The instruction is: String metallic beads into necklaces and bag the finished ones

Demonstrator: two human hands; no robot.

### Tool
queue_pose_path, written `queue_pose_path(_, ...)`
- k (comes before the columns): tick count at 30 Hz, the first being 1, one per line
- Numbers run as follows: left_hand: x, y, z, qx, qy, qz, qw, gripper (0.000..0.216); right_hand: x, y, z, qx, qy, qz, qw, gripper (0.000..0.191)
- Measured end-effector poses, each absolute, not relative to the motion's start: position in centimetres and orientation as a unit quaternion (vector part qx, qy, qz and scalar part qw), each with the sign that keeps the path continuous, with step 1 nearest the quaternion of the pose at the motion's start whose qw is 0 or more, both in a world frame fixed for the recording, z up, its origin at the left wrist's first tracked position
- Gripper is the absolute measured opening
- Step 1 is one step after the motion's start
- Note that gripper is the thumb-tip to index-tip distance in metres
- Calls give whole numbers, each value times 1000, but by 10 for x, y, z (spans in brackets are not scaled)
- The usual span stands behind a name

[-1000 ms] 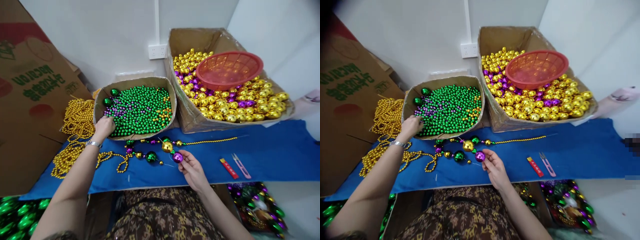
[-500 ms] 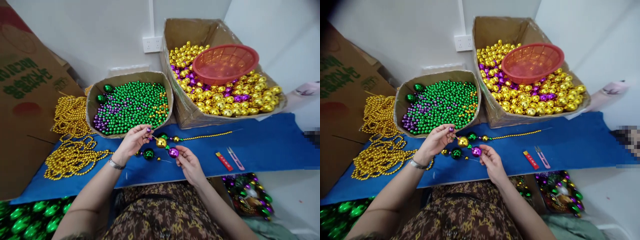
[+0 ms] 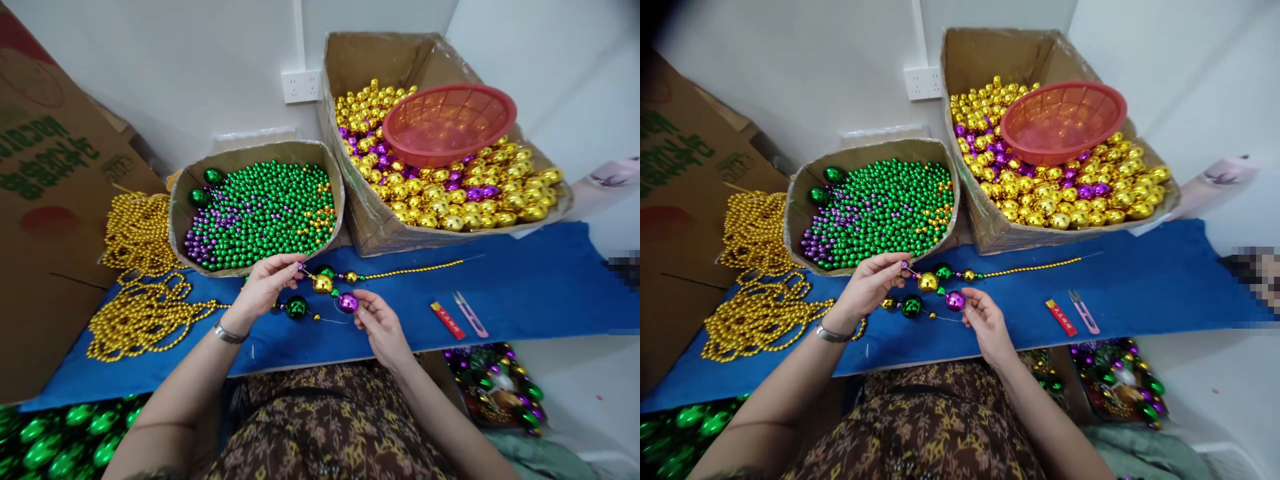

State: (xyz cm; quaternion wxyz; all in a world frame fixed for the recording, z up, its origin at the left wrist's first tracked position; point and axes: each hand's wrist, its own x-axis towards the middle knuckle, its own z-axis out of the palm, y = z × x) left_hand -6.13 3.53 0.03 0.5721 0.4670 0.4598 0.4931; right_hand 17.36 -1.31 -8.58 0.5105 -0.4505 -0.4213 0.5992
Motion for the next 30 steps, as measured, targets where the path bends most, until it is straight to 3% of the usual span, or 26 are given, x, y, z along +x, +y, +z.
queue_pose_path(3, -60, 34, -1, 561, 482, 458, 494, 27, 175, -12, -97, -476, -468, 555, 496, 33)
queue_pose_path(9, -42, 29, -30, 635, 489, 396, 449, 21, 180, -9, -131, -528, -561, 503, 392, 31)
queue_pose_path(13, -25, 24, -31, 693, 457, 400, 389, 17, 193, -9, -121, -545, -692, 361, 308, 32)
queue_pose_path(15, -19, 23, -18, 717, 438, 407, 357, 16, 197, -7, -104, -536, -724, 294, 317, 32)
queue_pose_path(21, -10, 31, 29, 731, 390, 464, 315, 10, 186, 6, -56, -447, -764, 259, 386, 29)
queue_pose_path(25, -9, 35, 29, 704, 398, 472, 352, 11, 174, 12, -55, -417, -779, 221, 414, 20)
queue_pose_path(30, -13, 30, 27, 673, 423, 465, 390, 13, 172, 14, -64, -401, -799, 214, 394, 22)
